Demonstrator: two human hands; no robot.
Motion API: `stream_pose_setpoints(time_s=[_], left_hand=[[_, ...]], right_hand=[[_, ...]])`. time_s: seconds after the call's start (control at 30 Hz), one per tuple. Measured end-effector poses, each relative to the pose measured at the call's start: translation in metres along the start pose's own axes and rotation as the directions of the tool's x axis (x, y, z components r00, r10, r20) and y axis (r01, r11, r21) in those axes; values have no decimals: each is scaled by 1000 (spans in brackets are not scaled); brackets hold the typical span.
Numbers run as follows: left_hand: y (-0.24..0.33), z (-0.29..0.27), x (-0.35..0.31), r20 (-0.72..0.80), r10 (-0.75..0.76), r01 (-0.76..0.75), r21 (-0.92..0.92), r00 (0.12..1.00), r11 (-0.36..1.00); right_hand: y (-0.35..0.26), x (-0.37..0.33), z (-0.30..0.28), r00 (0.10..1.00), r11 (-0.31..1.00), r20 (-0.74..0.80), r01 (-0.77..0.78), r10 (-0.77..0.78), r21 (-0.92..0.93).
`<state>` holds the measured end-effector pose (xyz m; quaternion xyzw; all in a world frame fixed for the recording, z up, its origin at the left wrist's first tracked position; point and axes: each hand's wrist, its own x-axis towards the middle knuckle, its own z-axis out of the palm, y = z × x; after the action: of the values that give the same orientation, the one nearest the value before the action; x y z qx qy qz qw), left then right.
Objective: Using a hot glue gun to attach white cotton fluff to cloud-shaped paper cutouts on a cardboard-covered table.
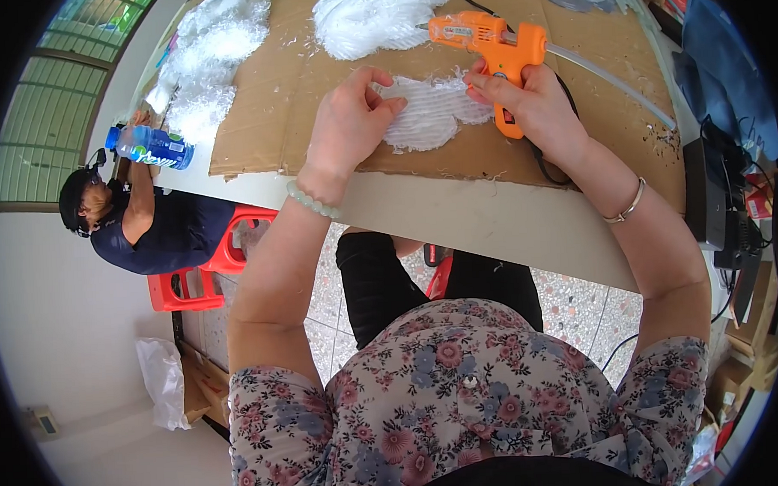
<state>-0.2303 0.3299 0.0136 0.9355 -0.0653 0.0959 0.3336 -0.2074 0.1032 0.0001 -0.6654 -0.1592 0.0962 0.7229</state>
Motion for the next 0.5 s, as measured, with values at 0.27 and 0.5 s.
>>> stream_pose_setpoints(time_s=[0.27,0.5], left_hand=[[4,2,-5,-32,67,-64,92,997,994],[14,-3,-10,-99,106,-93,132,989,987]], right_hand=[[2,0,0,999,999,13,30,-29,-24],[0,-1,-1,1000,997,18,5,-3,-75]])
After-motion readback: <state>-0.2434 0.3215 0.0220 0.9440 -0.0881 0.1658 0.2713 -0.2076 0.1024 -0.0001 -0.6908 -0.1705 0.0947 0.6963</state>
